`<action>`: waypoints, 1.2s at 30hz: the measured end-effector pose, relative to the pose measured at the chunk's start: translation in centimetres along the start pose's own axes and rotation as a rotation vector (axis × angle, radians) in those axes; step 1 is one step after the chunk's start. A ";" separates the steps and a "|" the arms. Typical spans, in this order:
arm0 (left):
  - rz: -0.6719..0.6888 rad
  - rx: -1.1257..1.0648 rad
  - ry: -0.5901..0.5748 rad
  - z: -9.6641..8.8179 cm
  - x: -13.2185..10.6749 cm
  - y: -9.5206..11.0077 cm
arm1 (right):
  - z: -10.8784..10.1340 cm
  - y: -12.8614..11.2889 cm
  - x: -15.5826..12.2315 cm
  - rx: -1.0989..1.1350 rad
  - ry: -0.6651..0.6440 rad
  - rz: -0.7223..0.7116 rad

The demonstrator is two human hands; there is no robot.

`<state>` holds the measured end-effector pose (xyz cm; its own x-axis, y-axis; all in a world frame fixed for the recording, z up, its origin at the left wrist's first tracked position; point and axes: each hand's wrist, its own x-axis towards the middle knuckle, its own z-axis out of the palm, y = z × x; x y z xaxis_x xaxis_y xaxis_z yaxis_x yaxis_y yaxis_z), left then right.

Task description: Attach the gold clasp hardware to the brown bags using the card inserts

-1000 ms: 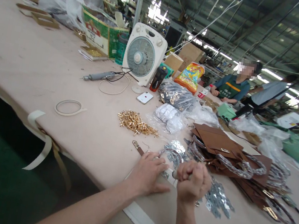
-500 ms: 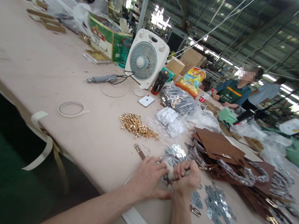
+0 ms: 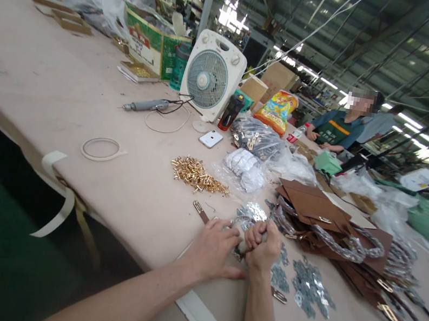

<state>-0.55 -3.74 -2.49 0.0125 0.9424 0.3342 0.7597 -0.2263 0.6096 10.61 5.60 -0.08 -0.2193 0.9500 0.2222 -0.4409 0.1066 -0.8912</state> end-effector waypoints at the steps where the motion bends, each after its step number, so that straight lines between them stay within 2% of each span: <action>1: -0.003 -0.004 0.003 0.0 0.0 0.0 | 0.0 0.0 -0.1 0.001 -0.017 -0.006; 7: -0.009 -0.038 -0.002 -0.1 -0.1 -0.1 | 0.3 0.7 -1.9 -0.190 -0.139 -0.087; 12: 0.003 -0.037 -0.015 -0.1 -0.1 -0.2 | 0.2 1.4 -3.5 -0.398 -0.182 -0.287; 14: 0.005 -0.019 -0.015 -0.1 -0.2 -0.3 | -0.1 1.1 -3.6 -0.319 -0.136 -0.277; 17: 0.009 0.004 -0.008 -0.1 -0.3 -0.3 | -0.9 0.1 -3.4 -0.074 -0.035 -0.240; 19: 0.010 0.011 0.000 0.0 -0.3 -0.4 | -1.4 -0.6 -3.3 0.027 0.015 -0.277; 21: 0.010 0.010 0.004 0.0 -0.4 -0.4 | -1.6 -1.0 -3.5 0.038 0.030 -0.315; 29: 0.009 -0.016 0.012 -0.3 -0.4 0.0 | 0.1 -0.3 -5.6 -0.098 -0.130 -0.391; 36: 0.025 0.014 -0.021 -0.6 -0.3 0.1 | -1.1 0.9 -6.5 -0.478 -0.254 -0.469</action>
<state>-0.84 -4.18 -2.07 0.0451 0.9415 0.3341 0.7680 -0.2466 0.5911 12.60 -0.19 -2.73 -0.3220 0.6808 0.6579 -0.1216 0.6594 -0.7419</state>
